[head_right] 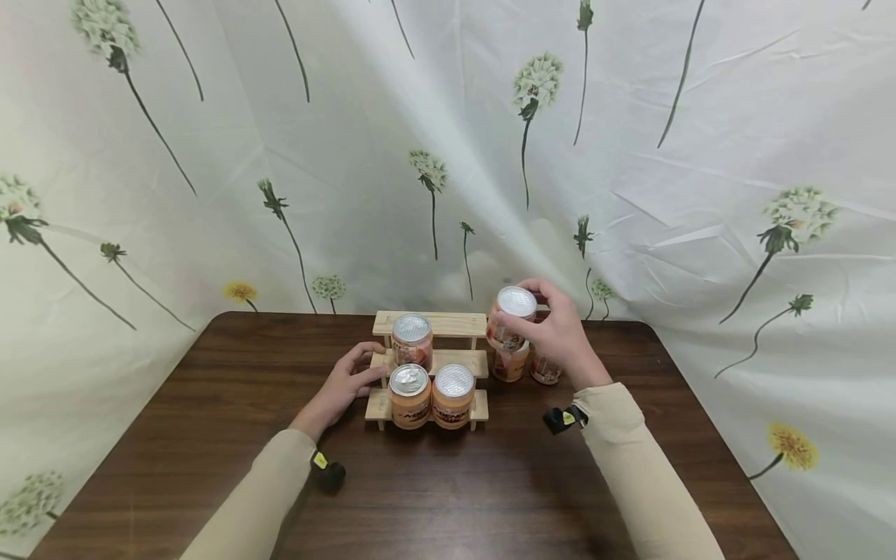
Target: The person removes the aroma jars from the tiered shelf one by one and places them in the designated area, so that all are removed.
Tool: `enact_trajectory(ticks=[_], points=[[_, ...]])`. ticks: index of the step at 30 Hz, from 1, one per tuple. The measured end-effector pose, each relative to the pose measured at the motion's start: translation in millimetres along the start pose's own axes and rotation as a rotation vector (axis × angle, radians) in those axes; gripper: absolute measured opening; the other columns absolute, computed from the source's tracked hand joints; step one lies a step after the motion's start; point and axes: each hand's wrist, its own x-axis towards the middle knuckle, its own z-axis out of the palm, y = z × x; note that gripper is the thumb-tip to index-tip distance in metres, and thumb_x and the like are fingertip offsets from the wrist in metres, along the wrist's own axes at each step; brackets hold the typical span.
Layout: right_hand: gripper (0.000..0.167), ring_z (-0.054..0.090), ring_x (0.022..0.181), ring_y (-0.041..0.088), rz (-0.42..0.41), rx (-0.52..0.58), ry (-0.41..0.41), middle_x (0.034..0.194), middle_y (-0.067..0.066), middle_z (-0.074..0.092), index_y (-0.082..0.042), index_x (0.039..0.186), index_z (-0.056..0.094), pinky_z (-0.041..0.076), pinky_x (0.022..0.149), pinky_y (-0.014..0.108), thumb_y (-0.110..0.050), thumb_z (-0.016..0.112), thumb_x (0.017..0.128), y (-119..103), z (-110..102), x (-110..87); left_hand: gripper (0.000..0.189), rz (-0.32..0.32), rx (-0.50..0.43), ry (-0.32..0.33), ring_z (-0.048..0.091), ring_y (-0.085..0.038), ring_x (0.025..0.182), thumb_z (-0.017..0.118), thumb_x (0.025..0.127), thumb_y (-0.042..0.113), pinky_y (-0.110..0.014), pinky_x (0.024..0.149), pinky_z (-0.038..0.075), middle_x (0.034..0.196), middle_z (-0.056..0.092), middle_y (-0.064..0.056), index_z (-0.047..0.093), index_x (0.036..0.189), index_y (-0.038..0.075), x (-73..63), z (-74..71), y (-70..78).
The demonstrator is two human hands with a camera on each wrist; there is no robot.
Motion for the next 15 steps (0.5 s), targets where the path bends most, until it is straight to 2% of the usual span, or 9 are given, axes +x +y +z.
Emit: enact_trajectory(ticks=[6, 15], points=[[0.047, 0.066, 0.096, 0.021, -0.001, -0.063, 0.004, 0.117, 0.01, 0.065, -0.006, 0.126, 0.062, 0.054, 0.083, 0.027, -0.02, 0.087, 0.088, 6, -9, -11.6, 0.04, -0.001, 0.001, 0.003, 0.059, -0.024, 0.112, 0.072, 0.102, 0.023, -0.035, 0.079, 0.057, 0.148, 0.05, -0.019, 0.057, 0.137, 0.012, 0.4, 0.4, 0.1], [0.048, 0.066, 0.091, 0.014, 0.006, -0.118, -0.015, 0.112, 0.012, 0.067, -0.004, 0.125, 0.065, 0.055, 0.079, 0.027, -0.017, 0.089, 0.086, 23, -13, -30.3, 0.04, -0.005, 0.002, 0.007, 0.06, -0.022, 0.11, 0.072, 0.103, 0.023, -0.034, 0.078, 0.056, 0.148, 0.051, -0.019, 0.057, 0.138, 0.012, -0.4, 0.8, 1.4]])
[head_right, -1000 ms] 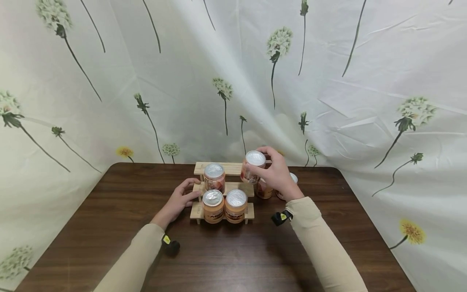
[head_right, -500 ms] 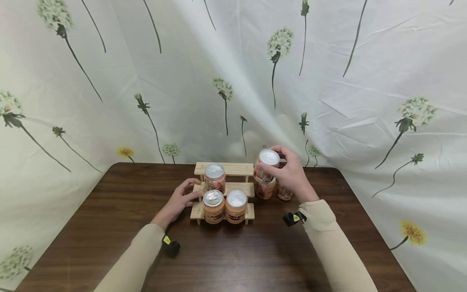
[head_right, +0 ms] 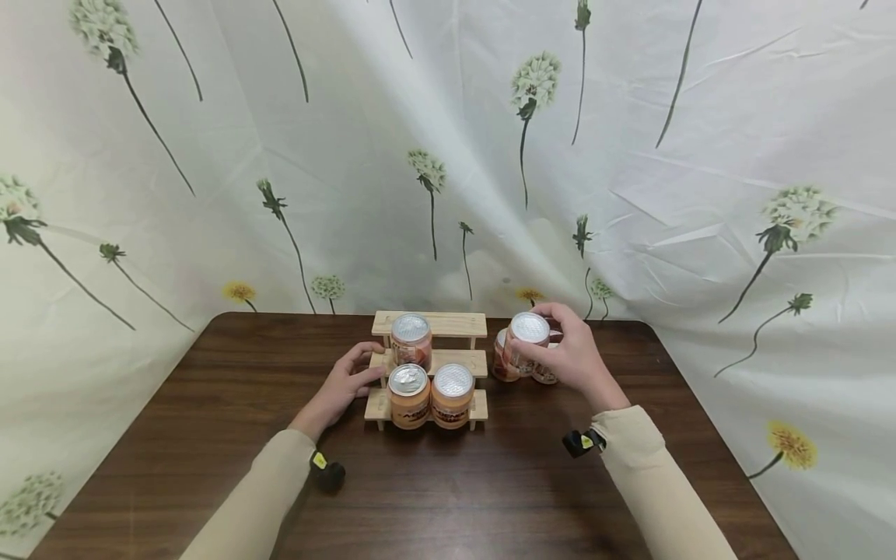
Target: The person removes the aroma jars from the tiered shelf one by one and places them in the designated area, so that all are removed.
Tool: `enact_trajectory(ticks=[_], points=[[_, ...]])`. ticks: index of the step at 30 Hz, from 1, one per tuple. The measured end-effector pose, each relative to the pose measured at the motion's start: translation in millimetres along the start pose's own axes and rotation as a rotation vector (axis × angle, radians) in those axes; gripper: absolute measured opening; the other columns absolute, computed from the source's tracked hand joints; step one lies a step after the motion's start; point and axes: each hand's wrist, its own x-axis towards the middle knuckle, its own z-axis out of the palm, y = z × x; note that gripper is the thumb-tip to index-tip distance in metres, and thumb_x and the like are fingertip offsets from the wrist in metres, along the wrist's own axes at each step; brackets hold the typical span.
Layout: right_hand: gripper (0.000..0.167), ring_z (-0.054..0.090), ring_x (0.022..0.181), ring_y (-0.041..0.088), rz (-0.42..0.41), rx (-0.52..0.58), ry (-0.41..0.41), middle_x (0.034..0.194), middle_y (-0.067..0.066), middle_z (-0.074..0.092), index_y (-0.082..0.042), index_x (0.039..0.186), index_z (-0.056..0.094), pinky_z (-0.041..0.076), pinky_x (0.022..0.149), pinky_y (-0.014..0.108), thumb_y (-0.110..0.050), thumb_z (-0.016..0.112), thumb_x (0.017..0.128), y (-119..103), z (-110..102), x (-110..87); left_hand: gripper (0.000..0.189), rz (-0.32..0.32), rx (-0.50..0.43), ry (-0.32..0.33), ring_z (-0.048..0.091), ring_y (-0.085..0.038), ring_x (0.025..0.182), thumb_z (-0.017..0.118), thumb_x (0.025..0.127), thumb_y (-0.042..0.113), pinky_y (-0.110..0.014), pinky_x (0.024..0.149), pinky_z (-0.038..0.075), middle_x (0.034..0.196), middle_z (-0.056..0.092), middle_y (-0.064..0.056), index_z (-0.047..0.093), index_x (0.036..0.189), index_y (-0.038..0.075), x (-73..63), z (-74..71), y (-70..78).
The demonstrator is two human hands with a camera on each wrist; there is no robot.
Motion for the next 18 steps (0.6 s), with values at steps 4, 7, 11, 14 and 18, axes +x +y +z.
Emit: enact_trajectory(ticks=[4, 7, 11, 14, 18], points=[[0.047, 0.066, 0.092, 0.014, 0.01, -0.018, -0.002, 0.113, 0.011, 0.067, -0.006, 0.123, 0.065, 0.055, 0.079, 0.025, -0.018, 0.09, 0.085, 8, 2, -6.9, 0.041, -0.001, -0.003, 0.001, 0.061, -0.02, 0.108, 0.071, 0.103, 0.023, -0.033, 0.077, 0.056, 0.147, 0.051, -0.019, 0.056, 0.139, 0.012, -0.3, 0.0, -0.3], [0.048, 0.065, 0.093, 0.018, 0.024, -0.033, -0.01, 0.113, 0.011, 0.067, -0.006, 0.123, 0.065, 0.056, 0.079, 0.027, -0.02, 0.09, 0.085, 14, 5, -11.7, 0.041, -0.001, -0.004, -0.001, 0.061, -0.02, 0.107, 0.071, 0.103, 0.023, -0.032, 0.077, 0.056, 0.147, 0.052, -0.019, 0.056, 0.139, 0.012, -0.3, -0.1, -0.3], [0.05, 0.065, 0.096, 0.021, 0.052, -0.038, -0.034, 0.115, 0.011, 0.067, -0.007, 0.124, 0.065, 0.056, 0.082, 0.032, -0.022, 0.091, 0.084, 21, 11, -18.0, 0.04, -0.001, -0.003, -0.003, 0.061, -0.02, 0.108, 0.071, 0.103, 0.023, -0.033, 0.077, 0.056, 0.147, 0.051, -0.019, 0.056, 0.139, 0.012, -0.2, 0.0, -0.1], [0.05, 0.066, 0.096, 0.023, 0.061, -0.028, -0.051, 0.114, 0.011, 0.067, -0.007, 0.123, 0.064, 0.056, 0.081, 0.034, -0.022, 0.092, 0.084, 26, 16, -22.3, 0.041, -0.002, -0.004, -0.005, 0.061, -0.02, 0.108, 0.071, 0.103, 0.024, -0.033, 0.077, 0.056, 0.147, 0.051, -0.019, 0.055, 0.139, 0.012, 0.3, 0.0, -0.8], [0.049, 0.067, 0.094, 0.023, 0.049, -0.024, -0.061, 0.113, 0.008, 0.066, -0.009, 0.119, 0.065, 0.056, 0.078, 0.031, -0.02, 0.094, 0.081, 33, 21, -27.2, 0.041, -0.005, -0.003, -0.008, 0.061, -0.021, 0.109, 0.071, 0.103, 0.024, -0.033, 0.077, 0.055, 0.147, 0.052, -0.019, 0.056, 0.139, 0.012, 1.3, -0.3, -2.2]])
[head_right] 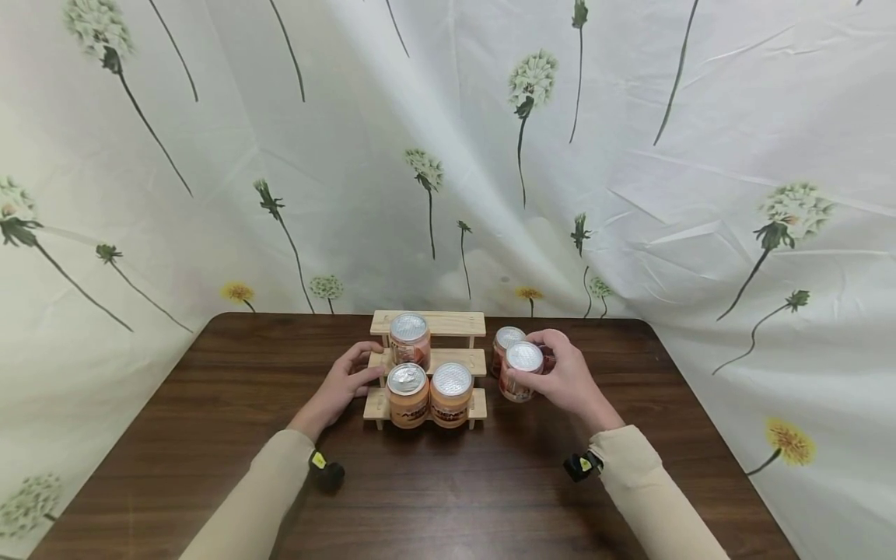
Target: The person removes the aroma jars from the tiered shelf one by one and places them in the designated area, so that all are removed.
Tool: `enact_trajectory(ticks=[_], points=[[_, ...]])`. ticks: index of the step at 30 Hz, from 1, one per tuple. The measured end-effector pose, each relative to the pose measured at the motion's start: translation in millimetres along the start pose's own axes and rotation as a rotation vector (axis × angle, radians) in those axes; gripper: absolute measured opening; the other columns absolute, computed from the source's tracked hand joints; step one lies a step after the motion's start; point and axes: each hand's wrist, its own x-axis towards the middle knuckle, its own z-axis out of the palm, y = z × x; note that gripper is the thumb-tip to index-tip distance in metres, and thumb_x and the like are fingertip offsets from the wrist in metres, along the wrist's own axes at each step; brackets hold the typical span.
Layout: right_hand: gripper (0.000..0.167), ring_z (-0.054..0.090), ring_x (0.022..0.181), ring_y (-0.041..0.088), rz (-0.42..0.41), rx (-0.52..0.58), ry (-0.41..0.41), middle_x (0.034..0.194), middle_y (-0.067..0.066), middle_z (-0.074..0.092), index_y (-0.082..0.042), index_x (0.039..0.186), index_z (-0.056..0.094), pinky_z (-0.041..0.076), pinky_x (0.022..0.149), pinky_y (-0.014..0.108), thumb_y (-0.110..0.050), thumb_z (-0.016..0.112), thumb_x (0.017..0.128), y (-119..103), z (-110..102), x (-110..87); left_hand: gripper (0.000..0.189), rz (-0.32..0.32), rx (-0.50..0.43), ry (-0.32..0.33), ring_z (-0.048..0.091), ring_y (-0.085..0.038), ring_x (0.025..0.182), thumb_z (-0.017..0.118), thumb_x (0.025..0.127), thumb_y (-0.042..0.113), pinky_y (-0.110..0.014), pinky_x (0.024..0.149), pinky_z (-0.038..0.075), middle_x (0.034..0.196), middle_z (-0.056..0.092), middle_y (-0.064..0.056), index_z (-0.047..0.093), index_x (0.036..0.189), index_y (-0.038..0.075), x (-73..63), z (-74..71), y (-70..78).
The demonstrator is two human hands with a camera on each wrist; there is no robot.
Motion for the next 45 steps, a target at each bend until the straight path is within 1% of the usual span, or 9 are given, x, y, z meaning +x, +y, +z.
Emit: enact_trajectory(ticks=[2, 5, 11, 18, 21, 25, 31, 38, 45], points=[[0.051, 0.067, 0.094, 0.022, -0.001, -0.007, -0.005, 0.113, 0.007, 0.066, -0.01, 0.119, 0.065, 0.056, 0.077, 0.03, -0.02, 0.095, 0.08, 3, 3, -2.1, 0.041, -0.001, 0.0, 0.001, 0.061, -0.021, 0.109, 0.071, 0.103, 0.024, -0.033, 0.077, 0.055, 0.147, 0.052, -0.019, 0.056, 0.139, 0.012, -0.2, -0.2, 0.0], [0.054, 0.065, 0.096, 0.022, 0.015, -0.015, -0.018, 0.117, 0.008, 0.064, -0.009, 0.121, 0.065, 0.055, 0.078, 0.029, -0.021, 0.096, 0.079, 8, 7, -5.0, 0.041, -0.001, 0.0, 0.002, 0.061, -0.021, 0.109, 0.071, 0.103, 0.024, -0.033, 0.078, 0.056, 0.148, 0.051, -0.019, 0.055, 0.139, 0.012, -0.7, -0.1, 0.8], [0.057, 0.064, 0.103, 0.023, 0.059, 0.011, -0.057, 0.122, 0.01, 0.066, -0.01, 0.124, 0.065, 0.056, 0.083, 0.033, -0.023, 0.096, 0.079, 12, 16, -10.2, 0.04, -0.003, 0.001, 0.004, 0.061, -0.021, 0.109, 0.071, 0.103, 0.024, -0.033, 0.078, 0.056, 0.148, 0.051, -0.018, 0.056, 0.139, 0.013, -0.7, 0.4, 0.0], [0.055, 0.064, 0.102, 0.022, 0.019, -0.036, -0.057, 0.117, 0.007, 0.069, -0.01, 0.121, 0.067, 0.054, 0.086, 0.034, -0.024, 0.097, 0.077, 21, 25, -12.3, 0.041, -0.005, -0.003, 0.002, 0.06, -0.021, 0.109, 0.071, 0.103, 0.024, -0.033, 0.077, 0.055, 0.149, 0.051, -0.019, 0.056, 0.139, 0.012, -1.0, 0.8, 0.0], [0.055, 0.064, 0.102, 0.022, 0.012, -0.042, -0.055, 0.115, 0.006, 0.07, -0.01, 0.119, 0.067, 0.053, 0.087, 0.036, -0.024, 0.098, 0.076, 24, 27, -13.2, 0.042, -0.007, -0.005, 0.001, 0.06, -0.021, 0.109, 0.071, 0.103, 0.024, -0.033, 0.078, 0.055, 0.15, 0.05, -0.019, 0.055, 0.139, 0.012, -1.2, 1.2, 0.1], [0.054, 0.064, 0.101, 0.023, 0.018, -0.044, -0.052, 0.114, 0.006, 0.07, -0.01, 0.119, 0.068, 0.052, 0.087, 0.039, -0.025, 0.097, 0.077, 25, 28, -13.6, 0.041, -0.004, -0.002, -0.002, 0.06, -0.022, 0.11, 0.071, 0.103, 0.024, -0.033, 0.078, 0.056, 0.15, 0.051, -0.019, 0.055, 0.139, 0.012, -1.0, 1.4, 0.1], [0.055, 0.064, 0.104, 0.025, 0.04, -0.082, -0.054, 0.119, 0.008, 0.07, -0.009, 0.124, 0.067, 0.053, 0.088, 0.043, -0.028, 0.095, 0.08, 25, 27, -11.9, 0.039, 0.002, -0.001, -0.002, 0.059, -0.027, 0.115, 0.07, 0.103, 0.023, -0.036, 0.081, 0.057, 0.15, 0.051, -0.019, 0.056, 0.138, 0.012, -0.6, 1.5, 1.6], [0.057, 0.066, 0.105, 0.025, 0.039, -0.083, -0.059, 0.122, 0.01, 0.07, -0.009, 0.128, 0.068, 0.054, 0.088, 0.042, -0.027, 0.094, 0.081, 24, 26, -9.7, 0.039, 0.008, -0.006, 0.002, 0.059, -0.024, 0.113, 0.07, 0.103, 0.022, -0.033, 0.078, 0.056, 0.148, 0.052, -0.018, 0.055, 0.138, 0.013, 0.6, 1.3, 3.2], [0.06, 0.066, 0.108, 0.028, 0.041, -0.079, -0.061, 0.124, 0.012, 0.07, -0.007, 0.13, 0.067, 0.053, 0.09, 0.047, -0.028, 0.094, 0.081, 23, 27, -10.4, 0.04, -0.003, 0.0, 0.0, 0.059, -0.025, 0.114, 0.07, 0.104, 0.023, -0.035, 0.079, 0.056, 0.149, 0.051, -0.018, 0.055, 0.139, 0.012, 0.4, 0.4, 1.6]])
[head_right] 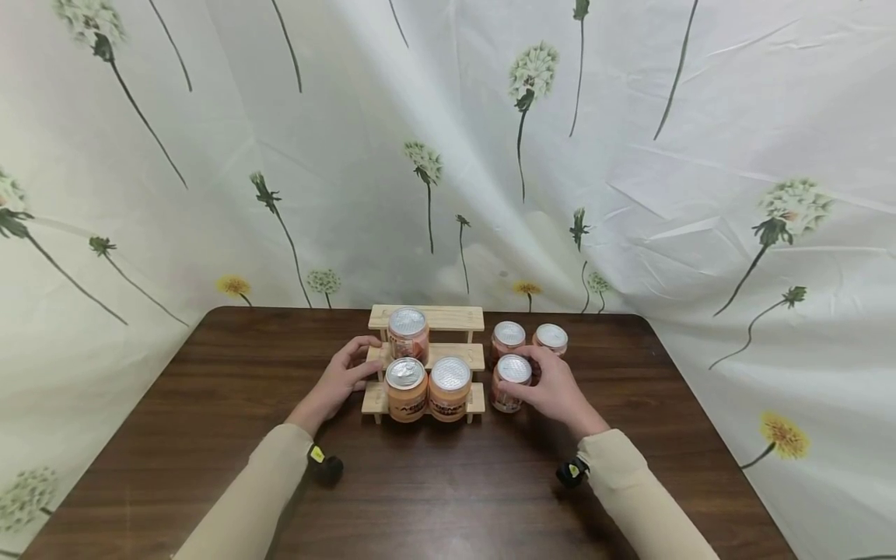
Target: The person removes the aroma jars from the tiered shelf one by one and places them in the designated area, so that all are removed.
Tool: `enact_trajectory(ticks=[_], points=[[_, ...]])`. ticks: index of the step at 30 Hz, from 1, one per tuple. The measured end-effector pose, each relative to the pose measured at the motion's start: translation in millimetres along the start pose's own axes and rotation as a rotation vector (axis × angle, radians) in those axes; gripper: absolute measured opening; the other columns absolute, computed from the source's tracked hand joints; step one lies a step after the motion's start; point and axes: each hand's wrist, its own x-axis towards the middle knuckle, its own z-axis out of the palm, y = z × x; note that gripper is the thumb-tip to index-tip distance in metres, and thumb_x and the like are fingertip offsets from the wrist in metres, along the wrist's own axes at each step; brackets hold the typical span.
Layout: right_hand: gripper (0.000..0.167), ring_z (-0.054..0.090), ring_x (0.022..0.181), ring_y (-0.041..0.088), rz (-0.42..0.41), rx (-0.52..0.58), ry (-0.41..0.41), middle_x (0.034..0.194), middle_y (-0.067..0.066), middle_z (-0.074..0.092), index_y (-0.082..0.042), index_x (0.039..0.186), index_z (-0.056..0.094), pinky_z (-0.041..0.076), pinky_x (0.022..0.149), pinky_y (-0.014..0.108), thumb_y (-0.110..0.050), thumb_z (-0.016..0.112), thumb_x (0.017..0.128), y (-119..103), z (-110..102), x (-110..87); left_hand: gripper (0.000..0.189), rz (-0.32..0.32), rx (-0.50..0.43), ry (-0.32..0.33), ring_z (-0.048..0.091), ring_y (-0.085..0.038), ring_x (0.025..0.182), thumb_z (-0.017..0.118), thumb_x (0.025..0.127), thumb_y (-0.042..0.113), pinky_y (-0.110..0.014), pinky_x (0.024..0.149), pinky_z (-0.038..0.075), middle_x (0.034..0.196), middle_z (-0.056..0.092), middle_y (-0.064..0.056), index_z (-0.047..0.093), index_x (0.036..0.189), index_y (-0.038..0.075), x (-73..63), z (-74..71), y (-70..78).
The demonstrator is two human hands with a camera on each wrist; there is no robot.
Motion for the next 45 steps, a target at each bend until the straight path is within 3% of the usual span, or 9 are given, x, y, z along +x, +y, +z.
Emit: enact_trajectory(ticks=[5, 10, 13, 18, 23, 32, 36, 45], points=[[0.06, 0.066, 0.108, 0.026, -0.002, -0.013, 0.007, 0.125, 0.011, 0.07, -0.007, 0.13, 0.066, 0.054, 0.09, 0.042, -0.028, 0.094, 0.081, -1, 0, -0.8, 0.04, 0.004, -0.003, 0.001, 0.058, -0.024, 0.112, 0.07, 0.104, 0.023, -0.035, 0.079, 0.055, 0.149, 0.051, -0.019, 0.055, 0.139, 0.012, -0.4, -0.7, -0.5], [0.064, 0.068, 0.098, 0.024, -0.007, 0.016, 0.006, 0.123, 0.012, 0.07, -0.004, 0.134, 0.063, 0.057, 0.081, 0.034, -0.027, 0.093, 0.082, -8, -7, 0.3, 0.039, 0.002, -0.002, 0.005, 0.059, -0.023, 0.111, 0.07, 0.104, 0.022, -0.034, 0.078, 0.056, 0.147, 0.052, -0.019, 0.056, 0.139, 0.012, -0.6, -0.5, -0.3], [0.066, 0.068, 0.102, 0.031, -0.021, 0.034, 0.027, 0.124, 0.016, 0.067, -0.002, 0.137, 0.06, 0.058, 0.085, 0.042, -0.027, 0.091, 0.085, -16, -15, 2.6, 0.039, 0.002, 0.001, 0.005, 0.059, -0.023, 0.111, 0.07, 0.104, 0.022, -0.034, 0.079, 0.056, 0.146, 0.053, -0.019, 0.055, 0.138, 0.012, -0.1, -0.2, -0.4], [0.067, 0.064, 0.12, 0.039, -0.038, 0.064, 0.057, 0.133, 0.02, 0.063, -0.001, 0.14, 0.057, 0.053, 0.099, 0.058, -0.029, 0.089, 0.088, -32, -25, 9.6, 0.039, 0.006, -0.002, 0.006, 0.059, -0.022, 0.111, 0.07, 0.104, 0.022, -0.035, 0.079, 0.057, 0.145, 0.053, -0.019, 0.055, 0.138, 0.011, 0.3, -0.3, -0.5], [0.064, 0.063, 0.121, 0.036, -0.097, 0.043, 0.053, 0.135, 0.018, 0.064, -0.007, 0.141, 0.059, 0.053, 0.098, 0.06, -0.032, 0.087, 0.089, -51, -23, 23.0, 0.039, 0.007, 0.0, 0.007, 0.059, -0.021, 0.11, 0.07, 0.104, 0.022, -0.034, 0.078, 0.056, 0.145, 0.053, -0.019, 0.055, 0.139, 0.011, -0.6, -0.9, 0.1], [0.068, 0.059, 0.128, 0.034, -0.201, 0.044, -0.065, 0.141, 0.015, 0.061, -0.009, 0.147, 0.055, 0.051, 0.103, 0.056, -0.033, 0.084, 0.092, -88, -1, 50.0, 0.042, -0.009, 0.008, 0.006, 0.057, -0.028, 0.118, 0.07, 0.103, 0.026, -0.036, 0.082, 0.056, 0.151, 0.048, -0.019, 0.055, 0.14, 0.014, -2.5, -0.3, 2.2], [0.07, 0.058, 0.131, 0.03, -0.215, 0.005, -0.111, 0.145, 0.009, 0.06, -0.013, 0.15, 0.054, 0.051, 0.104, 0.053, -0.039, 0.083, 0.092, -101, 9, 59.4, 0.041, -0.005, 0.004, 0.003, 0.058, -0.027, 0.116, 0.07, 0.103, 0.026, -0.035, 0.081, 0.056, 0.15, 0.05, -0.019, 0.055, 0.14, 0.013, -1.9, 0.1, 1.3], [0.078, 0.056, 0.136, 0.031, -0.211, -0.033, -0.234, 0.151, 0.011, 0.056, -0.012, 0.153, 0.05, 0.049, 0.107, 0.05, -0.044, 0.083, 0.091, -125, 31, 78.7, 0.041, -0.004, 0.0, 0.003, 0.059, -0.025, 0.115, 0.071, 0.103, 0.025, -0.036, 0.082, 0.056, 0.148, 0.051, -0.018, 0.055, 0.139, 0.013, -1.1, 0.3, 0.2]])
